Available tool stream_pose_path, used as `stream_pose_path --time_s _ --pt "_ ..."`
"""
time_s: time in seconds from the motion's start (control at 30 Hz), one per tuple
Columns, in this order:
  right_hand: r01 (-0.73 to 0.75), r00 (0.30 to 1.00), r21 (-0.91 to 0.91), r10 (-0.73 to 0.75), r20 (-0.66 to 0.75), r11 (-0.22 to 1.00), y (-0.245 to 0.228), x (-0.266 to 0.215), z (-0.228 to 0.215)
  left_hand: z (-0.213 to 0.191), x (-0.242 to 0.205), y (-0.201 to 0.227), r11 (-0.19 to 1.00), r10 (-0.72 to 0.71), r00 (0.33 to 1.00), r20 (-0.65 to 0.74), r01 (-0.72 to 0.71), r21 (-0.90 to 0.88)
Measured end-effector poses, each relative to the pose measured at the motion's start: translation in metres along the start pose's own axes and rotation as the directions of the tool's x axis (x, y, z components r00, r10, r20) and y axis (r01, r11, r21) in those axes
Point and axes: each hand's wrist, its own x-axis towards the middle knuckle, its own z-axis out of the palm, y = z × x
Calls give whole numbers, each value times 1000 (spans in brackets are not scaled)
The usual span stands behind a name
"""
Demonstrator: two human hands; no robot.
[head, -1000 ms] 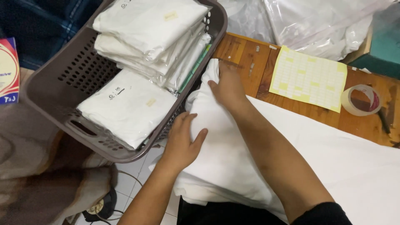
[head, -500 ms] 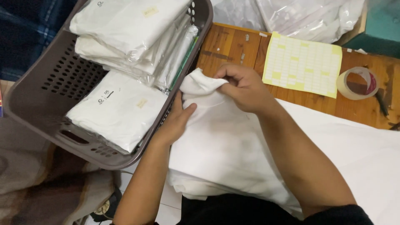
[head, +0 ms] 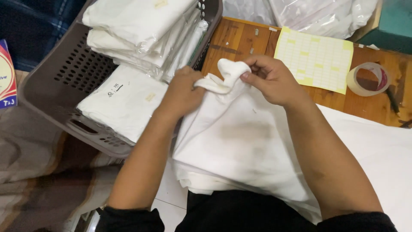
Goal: The person folds a white shirt on a wooden table. They smooth the fabric, fold the sleeves and sides, and then fold the shirt into a compact rectangle. The folded shirt is placed into a plastic bag and put into a basket.
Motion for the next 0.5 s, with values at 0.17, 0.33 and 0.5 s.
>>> stream_pose_path --time_s 0.17,0.33,0.5 --pt "-24 994 -25 21 -112 999 0 -12 -13 -57 -14 26 989 -47 999 5 47 -141" --pt "-67 987 -114 48 -156 991 -29 -15 -10 -95 -29 66 908 -300 921 250 195 370" --pt "-143 973 -116 119 -196 983 -32 -21 2 -104 -48 60 654 -526 815 244 204 729"
